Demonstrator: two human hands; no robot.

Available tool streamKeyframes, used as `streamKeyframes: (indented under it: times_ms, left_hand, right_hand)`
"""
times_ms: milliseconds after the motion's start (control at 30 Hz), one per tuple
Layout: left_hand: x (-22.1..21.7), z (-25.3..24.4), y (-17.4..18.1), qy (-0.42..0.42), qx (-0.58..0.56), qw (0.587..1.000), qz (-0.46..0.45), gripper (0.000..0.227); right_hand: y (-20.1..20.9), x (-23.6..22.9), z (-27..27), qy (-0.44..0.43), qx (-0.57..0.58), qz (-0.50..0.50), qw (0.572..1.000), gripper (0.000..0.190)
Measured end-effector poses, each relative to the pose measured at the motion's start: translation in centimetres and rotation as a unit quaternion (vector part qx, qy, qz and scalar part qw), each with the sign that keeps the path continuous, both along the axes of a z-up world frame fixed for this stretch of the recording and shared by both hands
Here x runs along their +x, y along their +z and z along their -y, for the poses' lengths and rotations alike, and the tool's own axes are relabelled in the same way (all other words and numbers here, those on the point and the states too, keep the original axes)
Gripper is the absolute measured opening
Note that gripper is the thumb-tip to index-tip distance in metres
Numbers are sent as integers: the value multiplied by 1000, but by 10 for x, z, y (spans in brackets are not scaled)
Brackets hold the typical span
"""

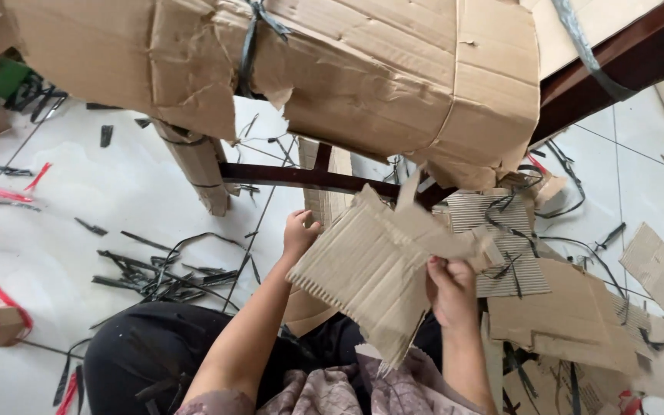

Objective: Securing cardboard protection to chair legs using plastic ties and scissors

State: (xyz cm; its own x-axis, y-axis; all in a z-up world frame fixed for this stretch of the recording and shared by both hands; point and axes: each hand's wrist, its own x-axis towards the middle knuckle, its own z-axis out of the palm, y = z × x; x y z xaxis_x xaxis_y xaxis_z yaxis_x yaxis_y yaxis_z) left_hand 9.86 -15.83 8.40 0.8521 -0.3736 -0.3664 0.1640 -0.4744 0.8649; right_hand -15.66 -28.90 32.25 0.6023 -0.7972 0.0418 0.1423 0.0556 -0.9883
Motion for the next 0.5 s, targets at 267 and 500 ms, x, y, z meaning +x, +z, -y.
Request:
streamKeyframes:
  times_ms: [267,500]
  left_hand:
    - [-7,-106,75,-17,146,988,40,21]
    - [-51,-156,207,-78,198,970,117,23]
  right_hand:
    - [-86,31,-20,71,187,-89,976,19]
    - [37,117,-21,303,-49,-166,937,6]
